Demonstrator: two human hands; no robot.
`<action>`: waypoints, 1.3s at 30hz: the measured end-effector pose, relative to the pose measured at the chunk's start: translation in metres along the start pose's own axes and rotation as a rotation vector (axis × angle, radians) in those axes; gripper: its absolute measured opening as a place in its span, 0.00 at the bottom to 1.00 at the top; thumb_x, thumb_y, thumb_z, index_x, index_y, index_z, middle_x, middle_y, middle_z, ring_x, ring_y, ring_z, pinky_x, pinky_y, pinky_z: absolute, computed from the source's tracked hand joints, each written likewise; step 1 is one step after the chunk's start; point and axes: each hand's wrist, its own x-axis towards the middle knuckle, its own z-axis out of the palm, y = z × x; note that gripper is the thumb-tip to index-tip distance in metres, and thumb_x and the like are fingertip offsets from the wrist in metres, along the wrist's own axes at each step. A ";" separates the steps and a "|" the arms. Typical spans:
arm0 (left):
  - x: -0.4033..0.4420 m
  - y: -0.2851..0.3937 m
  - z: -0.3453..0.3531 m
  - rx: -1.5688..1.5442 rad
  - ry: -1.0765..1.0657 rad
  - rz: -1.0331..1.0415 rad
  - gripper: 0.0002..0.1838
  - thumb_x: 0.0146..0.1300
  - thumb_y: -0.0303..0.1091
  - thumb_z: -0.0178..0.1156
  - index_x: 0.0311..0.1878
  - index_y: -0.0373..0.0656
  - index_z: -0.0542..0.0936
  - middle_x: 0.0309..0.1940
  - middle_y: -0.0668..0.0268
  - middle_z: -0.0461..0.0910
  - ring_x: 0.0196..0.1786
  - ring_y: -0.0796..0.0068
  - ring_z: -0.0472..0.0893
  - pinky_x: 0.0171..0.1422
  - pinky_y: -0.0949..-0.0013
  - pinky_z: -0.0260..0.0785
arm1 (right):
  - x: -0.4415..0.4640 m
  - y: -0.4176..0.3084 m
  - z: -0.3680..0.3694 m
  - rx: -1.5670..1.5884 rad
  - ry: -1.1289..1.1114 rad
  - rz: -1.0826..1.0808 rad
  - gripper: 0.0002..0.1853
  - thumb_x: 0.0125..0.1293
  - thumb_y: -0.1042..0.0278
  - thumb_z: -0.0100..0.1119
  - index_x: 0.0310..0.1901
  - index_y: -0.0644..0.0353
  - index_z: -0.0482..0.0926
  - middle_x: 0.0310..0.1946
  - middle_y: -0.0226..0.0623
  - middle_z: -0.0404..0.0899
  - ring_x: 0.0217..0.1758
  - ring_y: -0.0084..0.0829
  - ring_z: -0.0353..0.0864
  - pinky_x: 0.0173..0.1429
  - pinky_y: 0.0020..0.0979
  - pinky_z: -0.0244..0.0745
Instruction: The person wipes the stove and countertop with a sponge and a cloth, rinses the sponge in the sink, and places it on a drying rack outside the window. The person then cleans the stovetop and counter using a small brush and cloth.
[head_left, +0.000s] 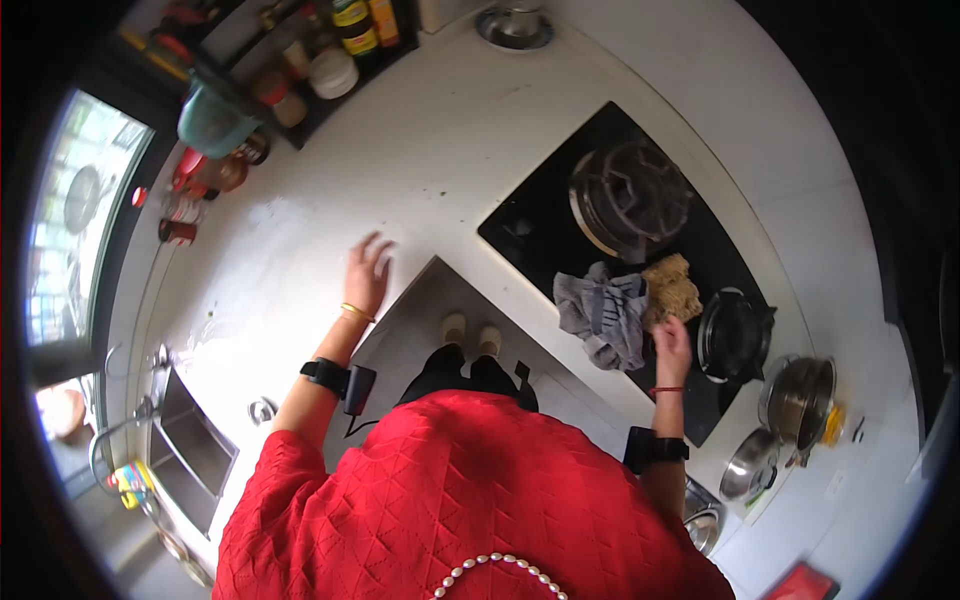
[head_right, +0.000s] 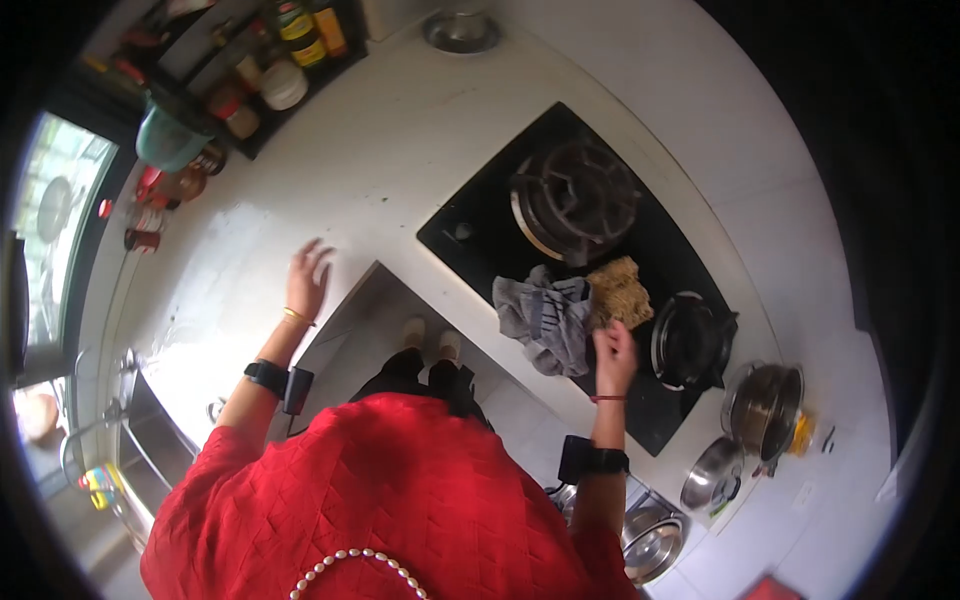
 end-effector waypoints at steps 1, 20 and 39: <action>-0.008 0.012 0.001 -0.039 -0.054 0.062 0.15 0.52 0.25 0.55 0.45 0.46 0.76 0.52 0.56 0.69 0.51 0.56 0.71 0.55 0.61 0.64 | 0.016 0.028 -0.005 -0.086 0.080 0.037 0.24 0.54 0.60 0.61 0.52 0.61 0.70 0.40 0.41 0.74 0.39 0.30 0.75 0.42 0.28 0.71; -0.052 -0.064 -0.060 0.058 -0.001 -0.177 0.15 0.50 0.25 0.57 0.43 0.45 0.77 0.52 0.60 0.69 0.52 0.58 0.69 0.55 0.61 0.65 | 0.105 -0.103 -0.056 -0.786 0.450 -0.102 0.15 0.57 0.66 0.49 0.48 0.48 0.72 0.40 0.45 0.77 0.43 0.46 0.76 0.43 0.44 0.71; -0.005 -0.122 -0.031 0.410 -0.262 -0.457 0.34 0.56 0.49 0.48 0.66 0.49 0.56 0.68 0.58 0.46 0.71 0.58 0.43 0.71 0.56 0.31 | 0.457 -0.271 0.253 -1.123 -0.088 -0.096 0.22 0.61 0.49 0.45 0.52 0.52 0.71 0.55 0.35 0.70 0.60 0.39 0.66 0.57 0.37 0.67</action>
